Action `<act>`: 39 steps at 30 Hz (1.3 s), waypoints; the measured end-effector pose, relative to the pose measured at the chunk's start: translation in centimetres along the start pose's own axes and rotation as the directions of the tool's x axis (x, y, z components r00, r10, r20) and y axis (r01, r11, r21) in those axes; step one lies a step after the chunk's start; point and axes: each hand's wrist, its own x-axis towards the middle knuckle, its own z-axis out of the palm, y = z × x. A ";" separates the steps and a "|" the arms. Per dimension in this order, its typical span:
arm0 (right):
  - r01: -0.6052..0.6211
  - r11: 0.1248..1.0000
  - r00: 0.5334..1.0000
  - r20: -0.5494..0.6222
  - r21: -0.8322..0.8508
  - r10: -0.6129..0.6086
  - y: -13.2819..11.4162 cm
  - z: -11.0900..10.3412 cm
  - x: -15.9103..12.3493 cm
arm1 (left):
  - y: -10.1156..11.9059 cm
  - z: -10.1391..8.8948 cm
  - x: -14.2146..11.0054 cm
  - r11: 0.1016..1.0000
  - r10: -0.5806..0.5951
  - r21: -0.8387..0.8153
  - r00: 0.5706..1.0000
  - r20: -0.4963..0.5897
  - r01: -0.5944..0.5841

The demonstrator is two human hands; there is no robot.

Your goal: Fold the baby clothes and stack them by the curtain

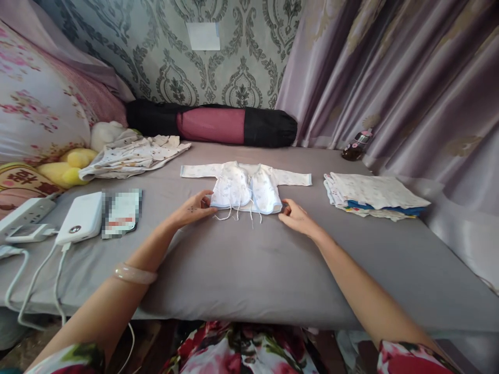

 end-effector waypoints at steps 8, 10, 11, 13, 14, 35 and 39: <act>-0.206 0.926 0.973 -0.166 -0.316 0.160 -3.6 2.1 0.4 | 0.6 2.1 1.4 0.947 -0.130 0.260 0.966 -0.225 0.188; -0.188 0.914 0.978 -0.153 -0.359 0.141 -3.8 2.1 0.3 | 0.7 2.2 1.2 0.926 -0.097 0.337 0.971 -0.220 0.169; -0.171 0.909 0.982 -0.144 -0.381 0.125 -3.8 2.0 0.2 | 0.6 2.1 1.0 0.916 -0.071 0.374 0.975 -0.210 0.147; -0.137 0.894 0.988 -0.128 -0.426 0.091 -3.6 1.8 -0.1 | 0.3 1.9 0.7 0.891 -0.014 0.445 0.983 -0.183 0.095; -0.124 0.886 0.989 -0.126 -0.446 0.076 -3.5 1.6 -0.3 | 0.2 1.7 0.5 0.874 0.012 0.481 0.985 -0.171 0.073; 0.217 0.894 0.972 0.004 -0.393 -0.234 -9.8 1.6 1.4 | 6.6 5.8 3.7 0.802 0.284 0.534 0.957 0.054 -0.268; 0.119 0.893 0.993 0.031 -0.435 -0.117 -10.7 3.6 3.8 | 6.9 8.8 4.5 0.829 0.162 0.549 0.985 -0.055 -0.106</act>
